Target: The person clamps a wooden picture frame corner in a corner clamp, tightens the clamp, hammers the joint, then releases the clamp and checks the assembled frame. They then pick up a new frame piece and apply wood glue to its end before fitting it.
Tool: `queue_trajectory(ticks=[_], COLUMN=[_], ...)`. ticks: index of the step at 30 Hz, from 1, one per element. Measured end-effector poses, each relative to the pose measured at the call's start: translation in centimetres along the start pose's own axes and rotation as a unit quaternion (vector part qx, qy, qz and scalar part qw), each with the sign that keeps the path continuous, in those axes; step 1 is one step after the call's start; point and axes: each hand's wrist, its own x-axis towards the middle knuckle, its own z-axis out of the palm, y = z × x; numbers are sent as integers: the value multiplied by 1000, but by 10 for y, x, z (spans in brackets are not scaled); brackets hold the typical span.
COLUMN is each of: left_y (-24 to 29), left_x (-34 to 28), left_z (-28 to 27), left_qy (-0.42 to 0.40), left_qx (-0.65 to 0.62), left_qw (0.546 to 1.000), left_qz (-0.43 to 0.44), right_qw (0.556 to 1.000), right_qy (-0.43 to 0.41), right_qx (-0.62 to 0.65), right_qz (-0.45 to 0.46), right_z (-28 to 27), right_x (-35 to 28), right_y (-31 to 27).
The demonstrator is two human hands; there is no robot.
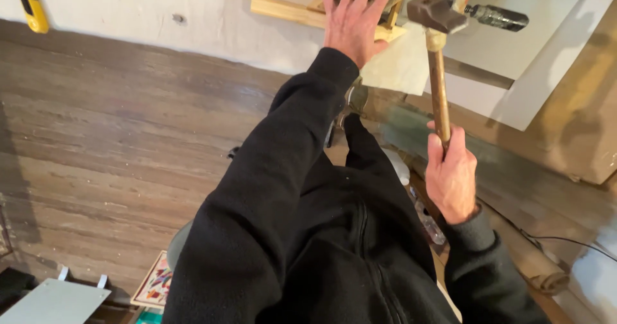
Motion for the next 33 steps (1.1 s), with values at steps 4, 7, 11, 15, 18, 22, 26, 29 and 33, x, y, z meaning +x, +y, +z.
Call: queue_trajectory(ticks=[4, 7, 11, 15, 18, 22, 26, 29, 33], left_y=[9, 4, 13, 12, 15, 12, 15, 7, 13], left_x=[6, 1, -1, 4, 2, 5, 5, 4, 7], left_z=[0, 6, -3, 0, -6, -3, -10, -2, 1], left_qy=[-57, -20, -37, -43, -40, -8, -59, -37, -28], left_qx=[41, 28, -7, 23, -10, 14, 27, 22, 17], left_qw=[997, 999, 999, 998, 998, 999, 996, 998, 998], left_qz=[-40, -34, -37, -47, -50, -32, -55, -47, -48], right_qw=[998, 994, 999, 998, 998, 997, 998, 999, 998], right_qy=[-23, -68, -5, -40, -18, 31, -11, 15, 46], right_qx=[-30, -63, -26, -49, -51, 3, -47, -22, -9], right_qz=[44, 51, 36, 17, 12, 71, 34, 26, 33], right_z=[13, 14, 12, 21, 14, 16, 20, 15, 28], right_x=[15, 12, 5, 11, 12, 8, 13, 11, 10], right_y=[7, 11, 9, 21, 10, 12, 18, 9, 36])
